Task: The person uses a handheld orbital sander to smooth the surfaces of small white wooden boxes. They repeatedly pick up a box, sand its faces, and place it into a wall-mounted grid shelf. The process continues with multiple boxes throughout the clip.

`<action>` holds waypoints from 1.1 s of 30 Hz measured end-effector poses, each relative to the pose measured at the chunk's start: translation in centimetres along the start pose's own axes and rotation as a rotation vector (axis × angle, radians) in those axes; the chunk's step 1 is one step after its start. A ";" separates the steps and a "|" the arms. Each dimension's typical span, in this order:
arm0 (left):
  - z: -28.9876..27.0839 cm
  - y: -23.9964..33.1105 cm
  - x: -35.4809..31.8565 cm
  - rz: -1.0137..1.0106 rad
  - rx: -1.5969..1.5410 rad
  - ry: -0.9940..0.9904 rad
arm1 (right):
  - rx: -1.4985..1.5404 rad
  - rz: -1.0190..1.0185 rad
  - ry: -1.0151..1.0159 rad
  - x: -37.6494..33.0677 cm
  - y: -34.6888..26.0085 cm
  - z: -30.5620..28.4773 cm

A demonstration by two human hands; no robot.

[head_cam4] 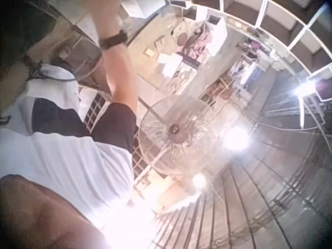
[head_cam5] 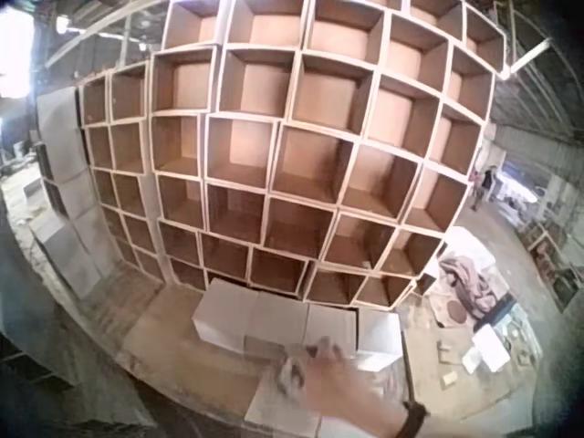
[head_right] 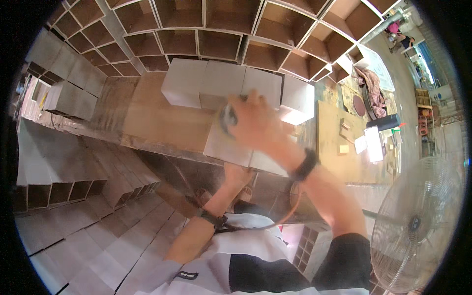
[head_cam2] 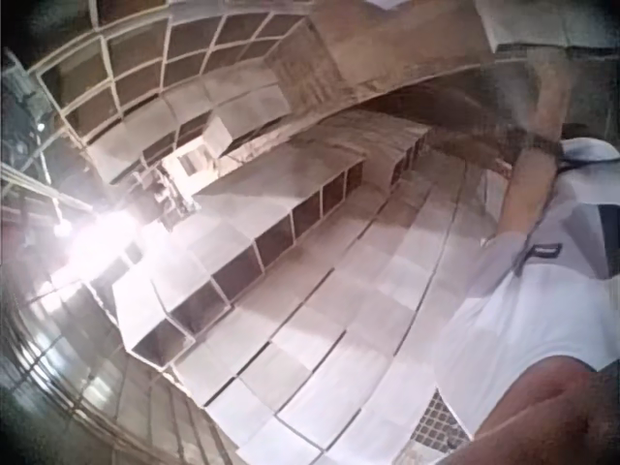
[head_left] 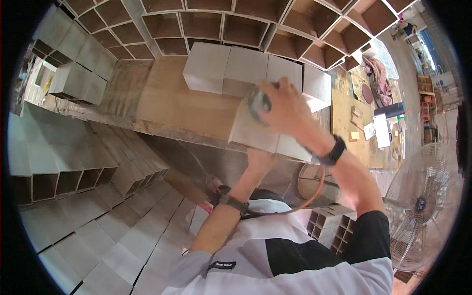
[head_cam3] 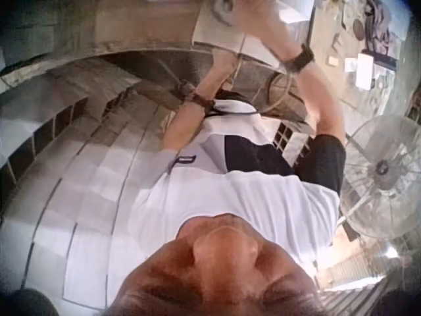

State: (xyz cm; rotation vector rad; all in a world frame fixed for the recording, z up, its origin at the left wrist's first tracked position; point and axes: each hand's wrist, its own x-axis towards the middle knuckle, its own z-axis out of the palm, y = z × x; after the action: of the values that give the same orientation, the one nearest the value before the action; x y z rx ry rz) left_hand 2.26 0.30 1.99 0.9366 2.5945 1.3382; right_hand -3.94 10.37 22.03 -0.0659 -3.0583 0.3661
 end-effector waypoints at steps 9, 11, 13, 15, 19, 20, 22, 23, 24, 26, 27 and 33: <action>0.1 0.8 0.4 -0.061 -0.320 0.084 | 0.051 -0.050 0.031 0.5 -0.1 0.0; -0.4 0.6 0.4 -0.015 -0.010 0.028 | 0.047 -0.013 0.014 0.3 0.2 0.0; 0.8 0.7 1.5 -0.285 -0.324 0.108 | 0.024 -0.159 -0.010 -2.8 -2.2 1.1; -4.6 6.5 4.1 -0.713 -0.559 0.181 | 0.035 -0.205 -0.055 -2.6 -3.2 0.4; -1.0 0.3 0.5 0.077 0.093 0.006 | -0.005 0.022 0.092 0.3 2.1 -0.6; -1.0 0.5 0.9 -0.015 -0.119 0.107 | 0.053 0.075 0.018 -1.3 1.7 -0.7; -0.8 2.1 1.3 -0.210 -0.565 0.279 | 0.071 -0.083 -0.025 -6.6 -0.3 -1.8; -1.2 2.6 1.7 -0.141 -0.452 0.276 | 0.086 -0.157 -0.049 -8.1 -0.4 -2.1; -1.8 2.8 2.0 -0.073 -0.336 0.267 | 0.091 -0.134 -0.006 -8.8 0.5 -1.9; -0.4 0.0 0.3 0.136 0.024 0.226 | 0.077 0.079 0.075 -6.9 4.8 -2.3; -0.7 0.4 0.6 0.109 0.035 0.211 | 0.058 0.183 0.127 -5.9 6.3 -2.7; -0.8 1.3 0.6 -0.099 -0.358 0.193 | 0.046 0.058 0.067 -10.3 3.6 -2.5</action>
State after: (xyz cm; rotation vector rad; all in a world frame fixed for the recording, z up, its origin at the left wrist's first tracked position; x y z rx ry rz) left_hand 2.11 0.62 3.65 0.6419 2.3660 1.8608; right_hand 6.63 13.98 23.06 -0.1620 -2.9852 0.4281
